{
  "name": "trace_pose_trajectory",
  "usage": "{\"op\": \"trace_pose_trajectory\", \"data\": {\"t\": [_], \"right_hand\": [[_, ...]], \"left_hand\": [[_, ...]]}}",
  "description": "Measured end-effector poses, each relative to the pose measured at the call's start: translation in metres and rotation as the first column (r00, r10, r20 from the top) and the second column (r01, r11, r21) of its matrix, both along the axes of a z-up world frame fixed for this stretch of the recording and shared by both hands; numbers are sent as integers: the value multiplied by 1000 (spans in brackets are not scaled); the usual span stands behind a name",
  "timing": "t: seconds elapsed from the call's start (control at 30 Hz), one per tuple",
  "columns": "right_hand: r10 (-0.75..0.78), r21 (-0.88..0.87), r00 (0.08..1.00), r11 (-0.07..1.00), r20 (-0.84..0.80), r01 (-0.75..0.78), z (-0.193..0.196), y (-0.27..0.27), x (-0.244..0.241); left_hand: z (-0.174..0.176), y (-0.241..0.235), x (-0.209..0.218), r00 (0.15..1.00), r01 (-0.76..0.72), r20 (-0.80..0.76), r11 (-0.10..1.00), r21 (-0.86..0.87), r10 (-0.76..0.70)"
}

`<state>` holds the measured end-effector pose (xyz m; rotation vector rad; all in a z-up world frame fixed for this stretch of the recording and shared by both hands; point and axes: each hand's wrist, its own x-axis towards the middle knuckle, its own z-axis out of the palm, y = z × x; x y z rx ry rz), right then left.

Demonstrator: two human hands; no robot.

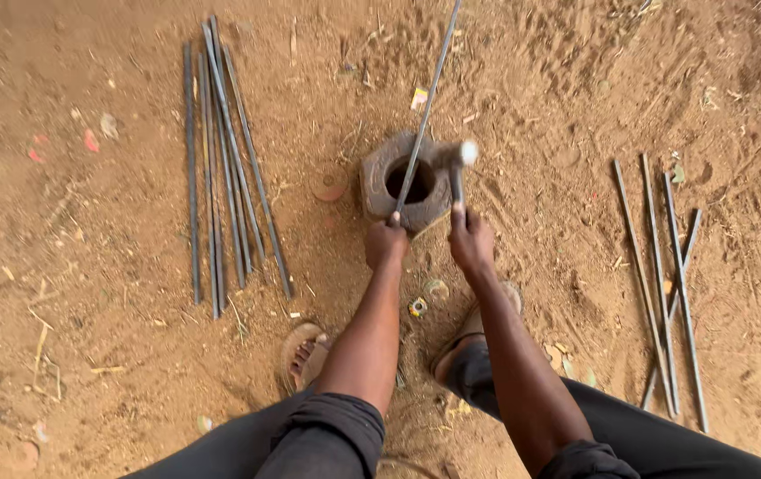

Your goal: The person straightens metal rods by placing them against a large metal nut on the ground and striking them with a hammer.

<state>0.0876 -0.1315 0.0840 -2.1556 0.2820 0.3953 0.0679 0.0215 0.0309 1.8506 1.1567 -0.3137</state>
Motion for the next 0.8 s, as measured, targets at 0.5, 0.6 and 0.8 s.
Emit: {"op": "trace_pose_trajectory", "data": {"t": [0.5,0.6,0.8], "right_hand": [[86,120,990,990,-109,-73,43,46,15],[86,259,993,960,75,-102,64,48,12],[80,224,922,959,378,-175,36,34,14]], "left_hand": [[-13,1,-3,979,-40,201,999,-17,42],[-25,3,3,977,-103,155,963,-251,145],[-80,11,12,979,-158,-1,761,-629,202]]}}
